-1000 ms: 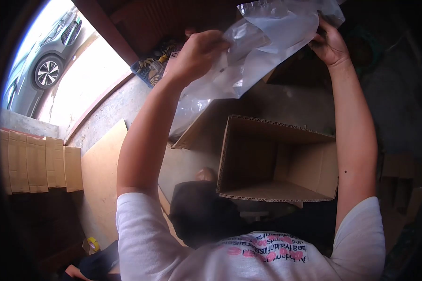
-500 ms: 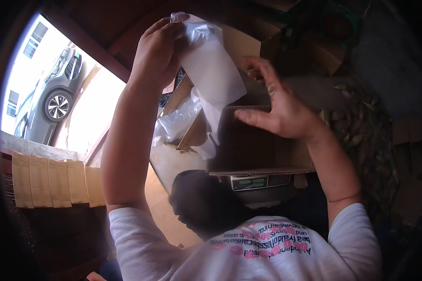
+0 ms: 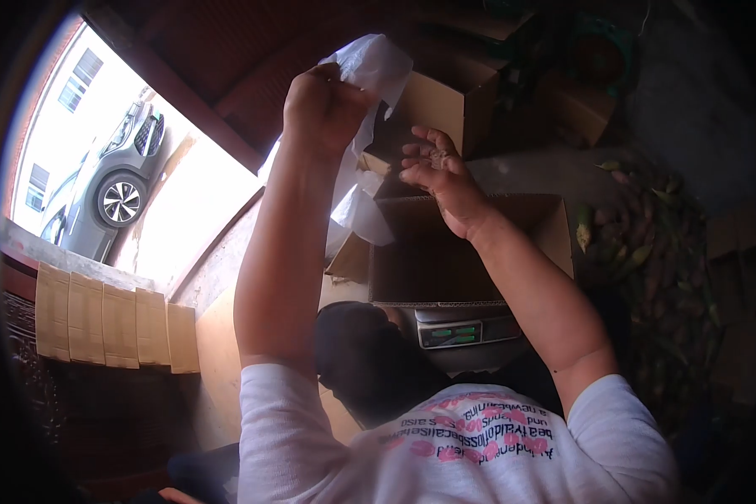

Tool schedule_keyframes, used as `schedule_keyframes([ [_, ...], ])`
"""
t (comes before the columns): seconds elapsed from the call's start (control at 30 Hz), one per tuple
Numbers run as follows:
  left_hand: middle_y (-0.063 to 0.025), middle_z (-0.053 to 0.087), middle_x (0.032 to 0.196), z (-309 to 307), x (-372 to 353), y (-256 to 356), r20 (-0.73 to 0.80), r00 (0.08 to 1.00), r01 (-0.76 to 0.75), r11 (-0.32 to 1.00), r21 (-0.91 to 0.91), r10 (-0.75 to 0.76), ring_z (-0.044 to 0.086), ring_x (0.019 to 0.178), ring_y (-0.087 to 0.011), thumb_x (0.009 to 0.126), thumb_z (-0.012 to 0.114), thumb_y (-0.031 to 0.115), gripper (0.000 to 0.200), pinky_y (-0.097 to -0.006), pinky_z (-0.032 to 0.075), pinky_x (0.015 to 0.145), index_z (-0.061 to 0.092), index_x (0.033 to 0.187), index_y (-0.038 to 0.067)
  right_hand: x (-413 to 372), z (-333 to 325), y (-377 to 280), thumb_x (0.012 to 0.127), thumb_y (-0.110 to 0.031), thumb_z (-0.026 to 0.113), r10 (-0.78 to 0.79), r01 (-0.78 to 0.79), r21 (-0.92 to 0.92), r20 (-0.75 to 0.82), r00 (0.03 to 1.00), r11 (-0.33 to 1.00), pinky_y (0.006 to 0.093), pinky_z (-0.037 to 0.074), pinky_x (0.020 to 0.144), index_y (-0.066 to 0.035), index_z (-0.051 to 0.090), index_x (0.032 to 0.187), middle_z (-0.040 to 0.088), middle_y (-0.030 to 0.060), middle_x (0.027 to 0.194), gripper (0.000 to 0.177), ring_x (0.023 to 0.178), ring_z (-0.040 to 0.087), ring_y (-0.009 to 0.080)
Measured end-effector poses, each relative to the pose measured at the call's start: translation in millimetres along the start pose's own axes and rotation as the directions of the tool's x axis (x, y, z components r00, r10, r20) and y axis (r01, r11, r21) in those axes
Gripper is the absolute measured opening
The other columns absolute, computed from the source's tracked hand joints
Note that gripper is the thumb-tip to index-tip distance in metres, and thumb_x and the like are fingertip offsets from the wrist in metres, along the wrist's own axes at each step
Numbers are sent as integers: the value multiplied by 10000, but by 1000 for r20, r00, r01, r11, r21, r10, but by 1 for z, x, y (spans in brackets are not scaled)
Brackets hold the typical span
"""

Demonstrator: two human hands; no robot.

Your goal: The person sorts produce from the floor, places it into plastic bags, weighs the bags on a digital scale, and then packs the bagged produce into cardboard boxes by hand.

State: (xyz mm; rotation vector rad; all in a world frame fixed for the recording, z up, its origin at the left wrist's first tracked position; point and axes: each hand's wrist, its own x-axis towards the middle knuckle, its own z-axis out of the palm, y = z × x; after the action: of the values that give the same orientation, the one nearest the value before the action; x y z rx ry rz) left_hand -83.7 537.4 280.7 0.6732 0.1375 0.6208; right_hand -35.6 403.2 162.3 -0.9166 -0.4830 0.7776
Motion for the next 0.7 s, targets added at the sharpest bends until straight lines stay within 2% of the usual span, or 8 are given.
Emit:
schedule_keyframes([
  [0.07, -320, 368, 1295, -4, 2, -5, 9, 999, 41, 990, -133, -40, 382, 1230, -422, 950, 159, 89, 412, -553, 263, 1084, 226, 1248, -188, 7, 16, -3, 739, -174, 676, 25, -23, -127, 17, 1000, 992, 330, 373, 915, -50, 521, 1101, 579, 58, 972, 412, 991, 513, 157],
  [0.13, -288, 452, 1171, -3, 2, -8, 13, 999, 42, 988, -150, -40, 469, 1122, -394, 903, 207, 38, 323, -543, 358, 1007, 363, 1108, -158, 31, 28, -5, 735, -205, 674, 105, -91, -119, 123, 987, 989, 315, 377, 863, -74, 536, 1089, 581, 48, 969, 402, 961, 517, 149],
  [0.23, -261, 475, 1117, -6, 2, -11, -35, 997, -70, 992, -101, 67, 494, 1069, -381, 891, 208, 28, 302, -524, 396, 973, 393, 1070, -131, 26, 45, -26, 757, -257, 654, 247, -248, -70, -22, 969, 966, 296, 365, 764, -97, 561, 1024, 569, 34, 918, 325, 884, 515, 150],
  [0.43, -297, 306, 1355, -12, 1, -20, -72, 997, -20, 923, -385, -8, 310, 1284, -415, 957, 175, 112, 419, -568, 243, 1082, 212, 1303, -121, 13, 41, -13, 772, -136, 680, 262, -264, -11, -90, 961, 965, 318, 473, 608, -42, 586, 942, 580, 47, 817, 215, 710, 554, 159],
  [0.53, -279, 269, 1390, -33, 18, -11, -78, 989, -146, 830, -538, 124, 261, 1322, -392, 973, 190, 182, 449, -571, 226, 1084, 197, 1349, -64, 21, 20, -8, 790, -93, 661, 241, -247, -40, -126, 962, 968, 295, 477, 585, -27, 614, 901, 614, 54, 790, 138, 661, 578, 160],
  [0.6, -211, 205, 1448, -53, 30, -1, -300, 947, -297, 682, -669, 119, 209, 1347, -382, 955, 334, 248, 549, -572, 268, 1061, 119, 1400, 7, 32, 3, 4, 808, -53, 649, 138, -152, -77, -159, 978, 985, 285, 483, 586, 4, 634, 812, 627, 60, 758, 59, 616, 563, 135],
  [0.67, -178, 245, 1424, -69, 33, -8, -541, 839, -378, 654, -655, -57, 291, 1309, -384, 922, 423, 164, 573, -565, 330, 1024, 127, 1399, 50, 25, -9, -14, 818, -51, 642, 108, -116, -38, -170, 979, 993, 294, 500, 590, 16, 637, 796, 643, 78, 757, 71, 618, 590, 143],
  [0.7, -171, 313, 1363, -78, 33, -19, -581, 813, -339, 848, -407, 46, 368, 1248, -353, 899, 462, 120, 536, -522, 373, 1001, 200, 1361, 49, 24, -20, -23, 828, -51, 631, 93, -102, -44, -184, 979, 994, 296, 508, 577, 30, 633, 779, 649, 95, 752, 95, 630, 608, 149],
])
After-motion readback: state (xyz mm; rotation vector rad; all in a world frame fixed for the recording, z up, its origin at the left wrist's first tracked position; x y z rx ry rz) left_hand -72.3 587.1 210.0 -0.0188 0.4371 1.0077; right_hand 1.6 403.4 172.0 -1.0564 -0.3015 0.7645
